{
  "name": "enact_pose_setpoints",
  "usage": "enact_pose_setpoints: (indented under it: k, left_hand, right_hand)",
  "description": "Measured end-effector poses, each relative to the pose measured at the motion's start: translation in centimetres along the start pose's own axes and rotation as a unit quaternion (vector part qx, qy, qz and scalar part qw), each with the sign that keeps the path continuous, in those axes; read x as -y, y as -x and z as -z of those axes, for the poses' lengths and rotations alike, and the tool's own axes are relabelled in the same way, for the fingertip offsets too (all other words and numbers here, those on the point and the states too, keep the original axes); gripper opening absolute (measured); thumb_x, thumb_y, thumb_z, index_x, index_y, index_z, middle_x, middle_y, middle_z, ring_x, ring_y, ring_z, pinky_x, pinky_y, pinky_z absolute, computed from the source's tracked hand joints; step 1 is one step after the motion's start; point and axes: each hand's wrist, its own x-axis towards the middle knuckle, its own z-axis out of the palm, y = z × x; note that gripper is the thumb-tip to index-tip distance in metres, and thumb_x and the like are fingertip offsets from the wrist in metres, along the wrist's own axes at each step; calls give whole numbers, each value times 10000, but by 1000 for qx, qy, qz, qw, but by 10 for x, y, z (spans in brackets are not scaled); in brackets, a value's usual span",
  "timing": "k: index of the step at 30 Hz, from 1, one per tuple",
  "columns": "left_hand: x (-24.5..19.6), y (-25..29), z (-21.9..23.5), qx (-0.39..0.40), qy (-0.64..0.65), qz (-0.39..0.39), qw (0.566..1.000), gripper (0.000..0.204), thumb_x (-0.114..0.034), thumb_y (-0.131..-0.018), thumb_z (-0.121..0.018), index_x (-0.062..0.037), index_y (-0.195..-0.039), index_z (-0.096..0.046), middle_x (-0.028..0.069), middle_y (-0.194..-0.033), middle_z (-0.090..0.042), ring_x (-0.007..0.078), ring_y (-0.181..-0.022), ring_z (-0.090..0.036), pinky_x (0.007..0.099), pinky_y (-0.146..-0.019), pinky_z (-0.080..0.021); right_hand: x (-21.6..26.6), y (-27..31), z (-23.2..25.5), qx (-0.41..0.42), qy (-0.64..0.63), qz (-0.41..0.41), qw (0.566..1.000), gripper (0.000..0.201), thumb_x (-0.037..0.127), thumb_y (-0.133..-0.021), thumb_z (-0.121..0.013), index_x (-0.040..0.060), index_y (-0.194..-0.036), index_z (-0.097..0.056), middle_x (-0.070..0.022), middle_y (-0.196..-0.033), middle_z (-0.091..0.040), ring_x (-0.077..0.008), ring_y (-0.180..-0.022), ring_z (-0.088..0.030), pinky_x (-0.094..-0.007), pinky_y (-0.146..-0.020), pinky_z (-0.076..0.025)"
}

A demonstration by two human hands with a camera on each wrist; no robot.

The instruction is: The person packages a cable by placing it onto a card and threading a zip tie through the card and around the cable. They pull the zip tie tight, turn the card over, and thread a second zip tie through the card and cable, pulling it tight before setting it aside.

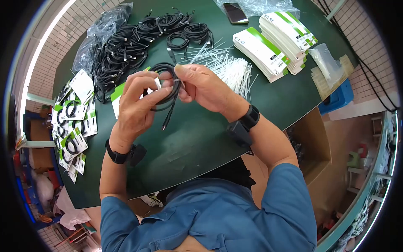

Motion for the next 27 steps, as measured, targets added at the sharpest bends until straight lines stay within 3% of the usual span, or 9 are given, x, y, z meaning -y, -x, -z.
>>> enact_pose_setpoints:
  k: [2, 3, 7, 10, 14, 22, 25, 27]
  left_hand:
    - [-4, 2, 3, -37, 27, -16, 999, 290, 18, -647, -750, -13, -933, -719, 107, -1093, -656, 350, -1150, -658, 412, -880, -570]
    - [-2, 6, 6, -29, 39, -18, 999, 204, 3, -639, -754, 9, -832, -689, 152, -1150, -649, 412, -1213, -646, 455, -924, -577]
    - [1, 19, 1, -61, 107, -13, 992, 199, 38, -623, -767, 17, -726, -598, 211, -1166, -654, 460, -1195, -661, 488, -946, -594]
    - [4, 26, -11, -120, 116, 11, 986, 221, 70, -657, -789, 6, -705, -583, 207, -1145, -663, 442, -1178, -675, 467, -935, -600]
    - [4, 30, -20, -139, 88, 60, 985, 240, 83, -711, -792, -12, -693, -572, 194, -1116, -675, 405, -1151, -697, 448, -939, -599]
    - [14, 36, -30, -156, 106, 88, 978, 267, 125, -772, -762, -21, -675, -560, 198, -1081, -678, 390, -1123, -711, 363, -731, -623]
    - [17, 38, -30, -145, 139, 64, 977, 190, 116, -812, -745, -19, -779, -616, 206, -1132, -658, 371, -1168, -683, 352, -755, -619]
    - [9, 32, -32, -198, 34, 159, 967, 253, 75, -849, -739, -6, -1069, -644, 200, -1216, -623, 340, -1214, -640, 344, -869, -604]
  right_hand:
    - [1, 1, -1, -5, 92, -25, 995, 425, 356, -1102, -528, -23, -1248, -654, -40, -999, -701, -54, -673, -566, -209, -591, -454]
    - [1, 1, -2, 12, 63, -34, 997, 333, 257, -1079, -583, -17, -1255, -653, -34, -993, -702, -34, -639, -522, -194, -574, -419]
    - [-2, 5, -10, 15, 48, -22, 998, 290, 197, -1048, -632, -14, -1246, -657, -27, -982, -705, -29, -630, -500, -192, -557, -393]
    - [3, 7, -20, 8, 12, -50, 999, 276, 142, -1005, -689, -20, -1227, -659, -11, -933, -693, -30, -621, -496, -205, -545, -388]
    - [4, 6, -25, 4, 42, -62, 997, 299, 102, -950, -750, -39, -1199, -662, 11, -836, -644, -44, -604, -494, -212, -537, -389]
    - [2, 3, -25, -23, 53, -82, 995, 246, 103, -961, -735, -38, -1154, -679, 4, -823, -645, -51, -605, -509, -210, -536, -389]
    - [0, 3, -23, -24, 44, -83, 995, 232, 101, -981, -707, -39, -1163, -673, -1, -843, -656, -49, -613, -521, -215, -546, -402]
    - [-1, 3, -24, -45, 23, -62, 997, 233, 101, -990, -693, -39, -1175, -669, -7, -869, -662, -47, -619, -527, -220, -555, -412]
